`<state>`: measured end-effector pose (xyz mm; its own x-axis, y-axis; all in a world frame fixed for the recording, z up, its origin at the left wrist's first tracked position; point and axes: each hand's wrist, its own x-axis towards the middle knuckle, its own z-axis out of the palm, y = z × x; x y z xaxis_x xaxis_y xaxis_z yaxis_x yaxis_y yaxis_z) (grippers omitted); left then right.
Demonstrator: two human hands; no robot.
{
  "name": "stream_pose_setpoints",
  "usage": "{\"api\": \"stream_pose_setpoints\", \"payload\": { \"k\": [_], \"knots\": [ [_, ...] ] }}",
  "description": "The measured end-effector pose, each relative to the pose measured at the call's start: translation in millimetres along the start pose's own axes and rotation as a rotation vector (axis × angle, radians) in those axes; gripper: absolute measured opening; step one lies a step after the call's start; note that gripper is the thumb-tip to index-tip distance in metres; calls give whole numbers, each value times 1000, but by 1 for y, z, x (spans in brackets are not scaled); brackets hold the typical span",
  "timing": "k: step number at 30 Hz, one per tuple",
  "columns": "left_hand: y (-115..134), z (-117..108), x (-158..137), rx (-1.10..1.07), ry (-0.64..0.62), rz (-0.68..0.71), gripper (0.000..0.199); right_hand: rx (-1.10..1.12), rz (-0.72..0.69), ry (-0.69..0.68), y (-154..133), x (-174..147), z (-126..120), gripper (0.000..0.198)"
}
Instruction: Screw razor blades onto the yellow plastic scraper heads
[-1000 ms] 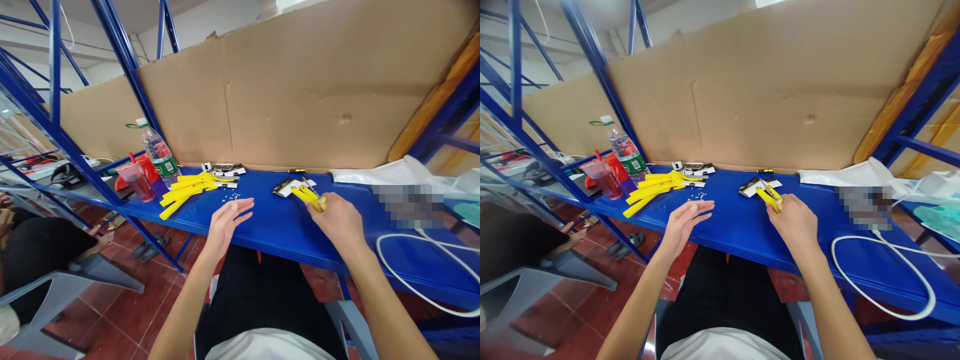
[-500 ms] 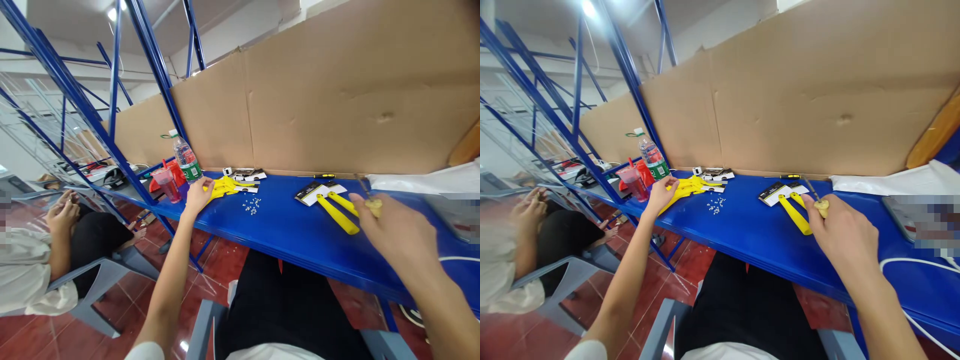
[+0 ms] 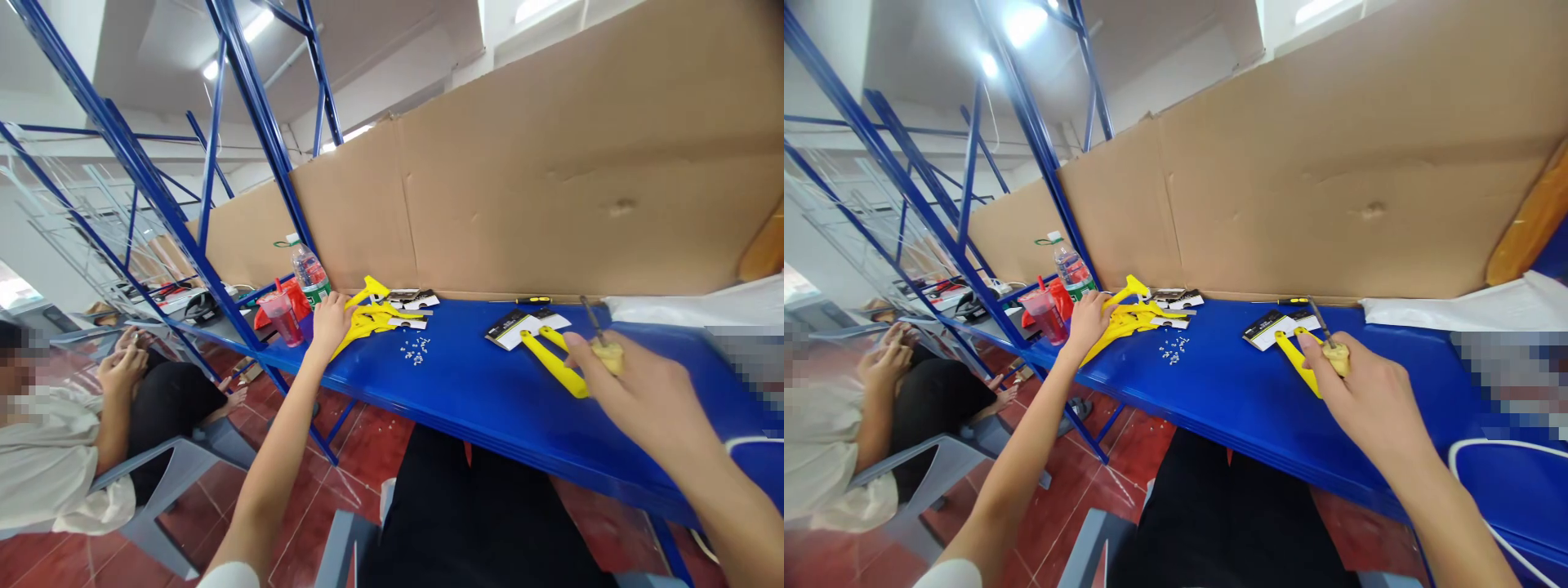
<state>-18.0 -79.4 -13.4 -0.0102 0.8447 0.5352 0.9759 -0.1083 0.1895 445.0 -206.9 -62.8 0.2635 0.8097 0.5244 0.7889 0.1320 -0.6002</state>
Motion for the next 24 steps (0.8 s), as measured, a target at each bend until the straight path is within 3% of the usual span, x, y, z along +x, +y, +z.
{"api": "stream_pose_setpoints", "payload": {
  "k": [1,3,4,7,9,11,13,16,19,22,24],
  "knots": [
    [10,-4,-9,-51,42,3,31,68,34,-49,-5,-1,-1,64],
    [37,-10,-35,-467,168,-4,29,224,91,-147,-17,-5,-2,72],
    [54,-12,-52,-721,173,-22,30,298,96,-176,-23,-8,-2,75],
    [110,-10,-108,-1397,-127,-67,45,502,61,-289,-44,-21,4,77],
    [145,-5,-141,-1614,-333,-109,52,630,57,-383,-57,-32,12,75],
    [170,2,-165,-1674,-476,-108,52,750,112,-458,-67,-41,20,70],
    [185,7,-177,-1622,-527,-52,48,836,169,-514,-73,-47,25,62],
    [194,-7,-183,-1363,-412,68,28,930,179,-522,-75,-47,24,54],
    [190,-53,-198,-1226,-263,138,18,935,132,-476,-69,-41,16,49],
    [173,-109,-230,-1223,-248,165,27,941,128,-417,-62,-34,12,47],
    [157,-134,-251,-1241,-205,248,38,956,152,-387,-59,-32,12,48]
  ]
}}
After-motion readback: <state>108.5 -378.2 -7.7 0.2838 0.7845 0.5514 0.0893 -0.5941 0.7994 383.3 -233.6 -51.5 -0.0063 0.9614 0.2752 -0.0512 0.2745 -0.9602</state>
